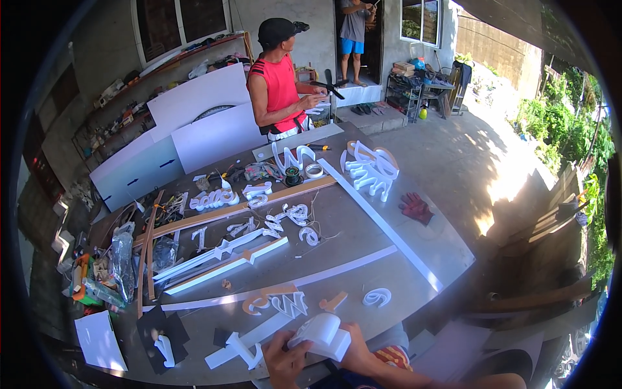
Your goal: Assembling and applying adhesive film or accents to white acrylic sign letters on a workbench.
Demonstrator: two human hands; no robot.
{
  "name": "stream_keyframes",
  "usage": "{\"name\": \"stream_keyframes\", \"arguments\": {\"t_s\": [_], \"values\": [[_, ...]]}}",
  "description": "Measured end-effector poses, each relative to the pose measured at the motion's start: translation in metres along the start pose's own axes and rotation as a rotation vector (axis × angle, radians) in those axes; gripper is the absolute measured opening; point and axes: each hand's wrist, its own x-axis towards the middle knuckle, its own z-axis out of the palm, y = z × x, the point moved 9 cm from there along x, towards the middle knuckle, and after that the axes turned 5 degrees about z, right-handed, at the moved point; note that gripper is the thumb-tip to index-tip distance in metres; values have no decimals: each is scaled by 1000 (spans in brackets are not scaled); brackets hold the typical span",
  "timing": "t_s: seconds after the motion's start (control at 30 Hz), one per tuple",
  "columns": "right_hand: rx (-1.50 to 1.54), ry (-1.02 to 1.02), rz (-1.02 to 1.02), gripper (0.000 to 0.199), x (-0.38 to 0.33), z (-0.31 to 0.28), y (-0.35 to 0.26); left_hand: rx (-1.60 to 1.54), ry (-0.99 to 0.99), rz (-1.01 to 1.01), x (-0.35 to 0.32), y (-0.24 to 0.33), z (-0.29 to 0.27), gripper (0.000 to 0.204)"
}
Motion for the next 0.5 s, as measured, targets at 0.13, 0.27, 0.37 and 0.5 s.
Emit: {"name": "stream_keyframes", "arguments": {"t_s": [0.13,0.27,0.37,0.5], "values": [[0,51,-43,22,-2,1,-1,-26,-2,-50,-2,-4,0,23],[50,59,-62,22,-2,0,-5,-5,7,-43,-2,-6,0,21],[73,98,-117,21,-3,0,-6,22,12,-45,-3,-7,-1,19],[146,181,-147,20,-7,1,2,11,25,-25,0,-5,1,16]]}}
